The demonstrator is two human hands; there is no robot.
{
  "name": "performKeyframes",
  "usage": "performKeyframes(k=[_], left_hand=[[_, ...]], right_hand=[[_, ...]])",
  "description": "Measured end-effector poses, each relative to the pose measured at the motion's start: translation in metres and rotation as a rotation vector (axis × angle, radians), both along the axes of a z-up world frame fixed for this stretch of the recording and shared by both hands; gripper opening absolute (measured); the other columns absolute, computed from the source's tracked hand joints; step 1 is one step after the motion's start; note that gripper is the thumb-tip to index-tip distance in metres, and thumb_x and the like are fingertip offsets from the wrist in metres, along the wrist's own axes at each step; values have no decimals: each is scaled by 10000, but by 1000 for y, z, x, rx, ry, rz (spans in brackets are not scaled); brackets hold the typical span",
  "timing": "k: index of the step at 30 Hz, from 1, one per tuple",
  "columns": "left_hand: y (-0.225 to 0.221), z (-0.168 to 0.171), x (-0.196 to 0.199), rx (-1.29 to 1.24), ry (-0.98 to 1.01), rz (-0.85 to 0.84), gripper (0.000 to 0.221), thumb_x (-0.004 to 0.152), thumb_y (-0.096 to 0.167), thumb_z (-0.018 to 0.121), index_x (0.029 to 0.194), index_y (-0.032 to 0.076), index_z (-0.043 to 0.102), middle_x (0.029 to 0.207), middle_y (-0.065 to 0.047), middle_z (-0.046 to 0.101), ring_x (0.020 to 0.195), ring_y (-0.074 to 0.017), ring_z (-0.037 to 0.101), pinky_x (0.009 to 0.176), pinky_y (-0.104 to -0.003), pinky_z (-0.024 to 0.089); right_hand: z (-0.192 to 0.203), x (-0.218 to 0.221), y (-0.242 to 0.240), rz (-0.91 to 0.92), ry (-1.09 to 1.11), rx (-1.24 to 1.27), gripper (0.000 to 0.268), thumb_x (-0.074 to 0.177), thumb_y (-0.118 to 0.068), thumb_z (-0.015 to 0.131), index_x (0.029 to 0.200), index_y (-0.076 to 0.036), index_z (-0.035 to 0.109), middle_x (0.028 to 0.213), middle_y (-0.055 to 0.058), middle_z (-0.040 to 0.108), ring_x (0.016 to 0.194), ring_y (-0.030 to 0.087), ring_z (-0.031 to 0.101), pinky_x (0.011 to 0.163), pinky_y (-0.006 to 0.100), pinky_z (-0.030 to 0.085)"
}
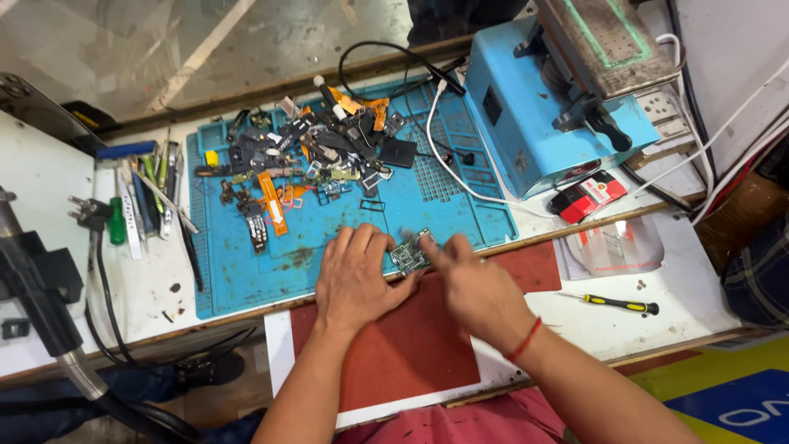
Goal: The person cleans a mobile phone motherboard with a metal tool and a brush by hand, scraping parts of the board and scrubbing the surface.
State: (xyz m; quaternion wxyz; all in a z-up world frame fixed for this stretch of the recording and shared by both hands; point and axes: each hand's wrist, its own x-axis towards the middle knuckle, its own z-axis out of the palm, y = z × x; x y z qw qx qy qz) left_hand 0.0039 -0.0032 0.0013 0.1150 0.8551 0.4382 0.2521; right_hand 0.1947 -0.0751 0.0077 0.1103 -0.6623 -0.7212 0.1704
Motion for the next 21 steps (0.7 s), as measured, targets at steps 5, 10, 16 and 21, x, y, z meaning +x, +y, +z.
performKeyframes(k=[5, 10, 16, 21], left_hand=[[1, 1, -3, 54, -86, -16, 479, 687, 448, 868, 969, 96, 707, 995, -66, 612, 967, -292, 573, 835, -438, 474], [-1, 5, -2, -50, -44, 0, 460, 641, 430, 863, 913, 98, 699, 969, -48, 617, 967, -283, 577, 835, -441, 466], [-3, 0, -1, -19, -48, 21, 470, 669, 454, 864, 898, 86, 684, 967, -68, 611, 962, -302, 576, 837, -454, 469], [-1, -3, 2, -2, -38, 6, 463, 614, 423, 865, 873, 80, 694, 969, -73, 640, 947, -314, 602, 815, -462, 490]], right_hand=[[12, 13, -10, 3, -24, 79, 517, 889, -97, 538, 1395, -186, 584, 1110, 125, 607, 687, 367, 687, 602, 494, 566], [3, 5, -18, 31, -97, 78, 619, 846, -41, 516, 1449, -175, 552, 1118, 141, 604, 649, 358, 681, 561, 475, 573], [3, 6, -15, -31, -104, 45, 618, 880, -105, 537, 1490, -205, 540, 1135, 106, 620, 657, 351, 687, 561, 475, 566], [15, 2, -32, 48, 96, 93, 640, 810, -42, 530, 1444, -125, 555, 1229, 168, 589, 650, 347, 694, 565, 467, 569]])
